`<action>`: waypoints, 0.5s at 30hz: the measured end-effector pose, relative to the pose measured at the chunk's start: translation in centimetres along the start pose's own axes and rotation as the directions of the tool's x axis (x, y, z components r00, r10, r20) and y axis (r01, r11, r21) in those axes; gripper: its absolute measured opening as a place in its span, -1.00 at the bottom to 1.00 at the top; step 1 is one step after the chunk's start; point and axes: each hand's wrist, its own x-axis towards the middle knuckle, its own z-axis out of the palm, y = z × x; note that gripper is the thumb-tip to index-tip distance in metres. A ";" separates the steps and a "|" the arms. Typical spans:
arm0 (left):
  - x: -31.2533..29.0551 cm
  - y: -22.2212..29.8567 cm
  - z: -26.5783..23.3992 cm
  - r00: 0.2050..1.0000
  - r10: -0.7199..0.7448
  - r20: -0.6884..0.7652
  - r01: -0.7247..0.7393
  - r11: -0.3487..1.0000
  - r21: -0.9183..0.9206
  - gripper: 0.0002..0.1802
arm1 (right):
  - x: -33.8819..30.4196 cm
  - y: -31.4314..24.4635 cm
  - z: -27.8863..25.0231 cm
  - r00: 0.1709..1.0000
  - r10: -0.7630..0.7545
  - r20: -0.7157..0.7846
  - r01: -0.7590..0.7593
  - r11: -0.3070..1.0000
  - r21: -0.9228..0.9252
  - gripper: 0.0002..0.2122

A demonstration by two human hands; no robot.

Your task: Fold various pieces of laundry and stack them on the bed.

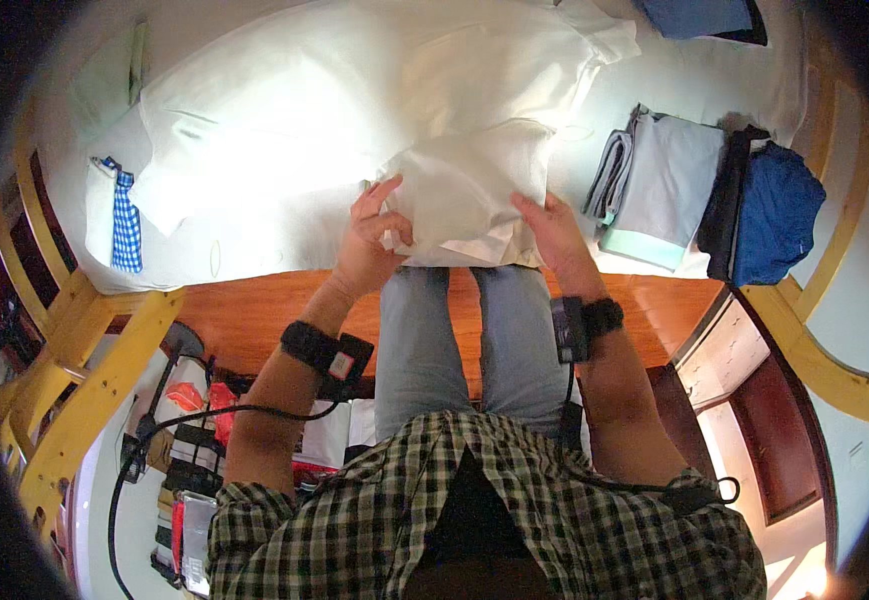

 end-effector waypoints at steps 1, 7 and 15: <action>-0.3 -0.1 0.3 1.000 -0.005 -0.003 0.005 0.999 0.034 -0.73 | -0.7 0.9 -0.3 1.000 -0.008 -0.025 0.007 0.998 -0.062 -0.68; -2.7 -5.0 0.5 0.963 -0.027 0.266 -0.096 0.894 0.437 -0.85 | -0.8 6.0 0.3 0.960 -0.083 -0.268 0.029 0.979 -0.200 -0.66; 0.2 -8.8 2.8 0.778 -0.622 -0.090 0.626 0.780 0.021 -0.58 | 1.6 8.8 2.2 0.851 -0.163 -0.499 -0.080 0.900 -0.429 -0.55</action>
